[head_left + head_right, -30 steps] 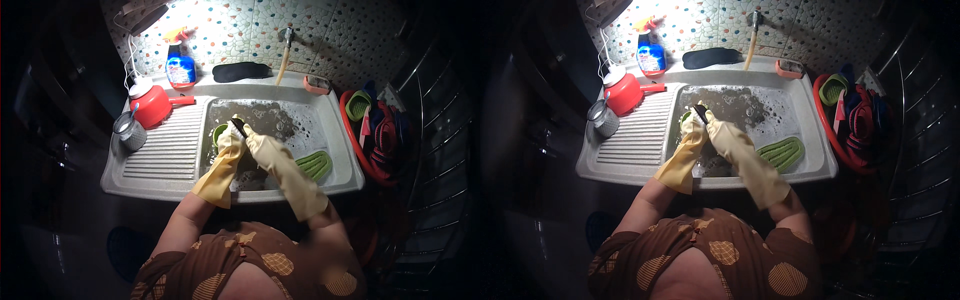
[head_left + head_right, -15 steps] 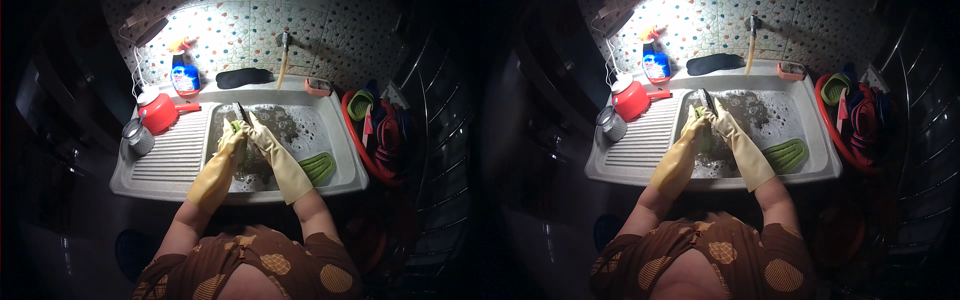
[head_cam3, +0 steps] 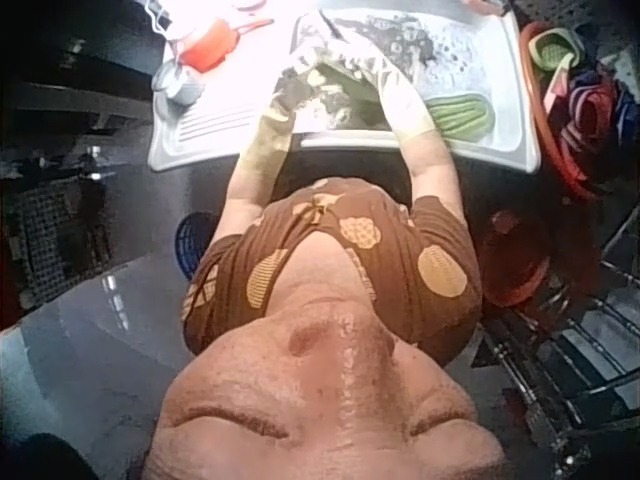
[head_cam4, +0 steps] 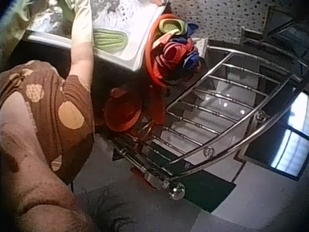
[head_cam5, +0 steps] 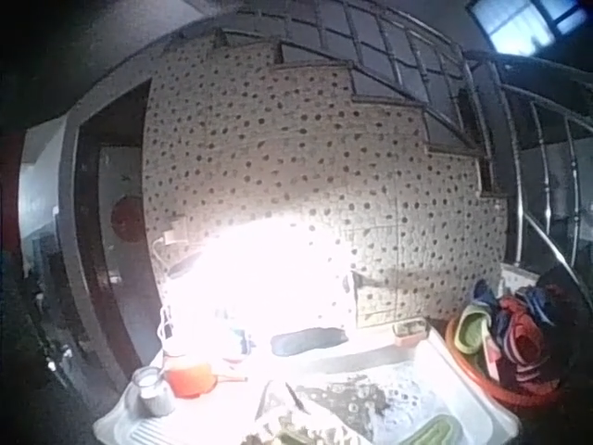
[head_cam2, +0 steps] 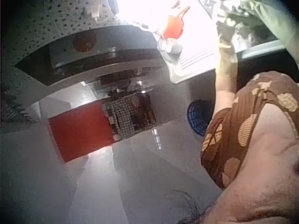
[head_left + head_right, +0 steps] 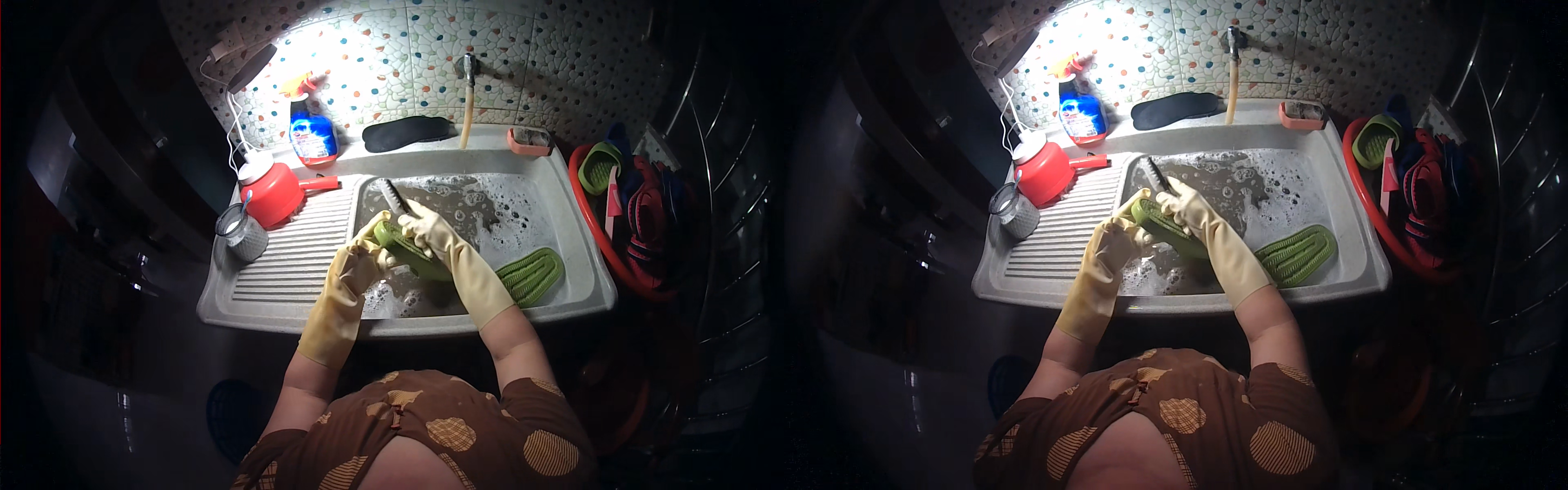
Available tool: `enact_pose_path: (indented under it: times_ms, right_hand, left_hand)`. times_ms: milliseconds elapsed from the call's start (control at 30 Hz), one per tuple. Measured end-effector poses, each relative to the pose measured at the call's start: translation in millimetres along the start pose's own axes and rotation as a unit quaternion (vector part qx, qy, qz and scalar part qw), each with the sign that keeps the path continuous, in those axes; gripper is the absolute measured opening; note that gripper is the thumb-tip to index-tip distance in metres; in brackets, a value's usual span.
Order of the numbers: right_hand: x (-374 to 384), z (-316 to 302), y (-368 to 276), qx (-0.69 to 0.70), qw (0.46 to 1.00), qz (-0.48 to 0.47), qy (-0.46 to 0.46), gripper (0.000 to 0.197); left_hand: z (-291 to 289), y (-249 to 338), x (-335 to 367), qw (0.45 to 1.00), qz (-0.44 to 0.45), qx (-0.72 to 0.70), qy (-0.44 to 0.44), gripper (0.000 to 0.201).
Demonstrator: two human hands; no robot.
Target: Washing multiple pairs of plastic slippers in a sink with a brush and soapy water.
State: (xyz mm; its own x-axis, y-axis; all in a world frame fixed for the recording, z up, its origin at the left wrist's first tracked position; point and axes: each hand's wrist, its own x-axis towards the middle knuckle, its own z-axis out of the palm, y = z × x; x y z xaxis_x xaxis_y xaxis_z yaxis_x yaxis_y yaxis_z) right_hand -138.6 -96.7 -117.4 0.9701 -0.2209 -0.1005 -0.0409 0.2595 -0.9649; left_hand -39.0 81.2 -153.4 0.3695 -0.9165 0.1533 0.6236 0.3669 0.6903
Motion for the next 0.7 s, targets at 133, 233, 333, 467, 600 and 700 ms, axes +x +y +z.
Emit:
enact_pose_path:
  times_ms: [133, 233, 333, 467, 600, 700]
  right_hand:
    - [2.1, -20.4, 22.6, 0.055, 0.998, 0.017, -0.001, 0.043]
    - [5.4, -18.5, 30.7, -0.047, 0.999, 0.017, 0.017, 0.044]
    - [16.2, -20.3, 37.9, -0.024, 0.991, 0.086, 0.1, 0.039]
    - [45.9, -43.8, 83.5, -0.061, 0.97, 0.042, 0.231, 0.035]
    - [47.3, -133.0, 140.5, -0.436, 0.845, 0.117, 0.287, 0.042]
    - [38.6, -75.5, 96.7, -0.577, 0.747, 0.268, 0.193, 0.043]
  left_hand:
    - [40.4, 6.1, -3.1, 0.983, -0.066, 0.136, 0.103, 0.062]
    - [62.1, 3.3, 7.2, 0.857, -0.082, 0.484, 0.159, 0.043]
    - [17.6, -6.0, 15.3, 0.915, -0.041, 0.381, 0.126, 0.029]
    - [6.1, -14.3, 13.3, 0.664, 0.271, 0.681, 0.144, 0.025]
    - [37.3, -21.9, 32.4, 0.709, 0.082, 0.668, 0.21, 0.058]
    - [1.3, -7.0, 10.8, 0.634, 0.171, 0.718, 0.23, 0.064]
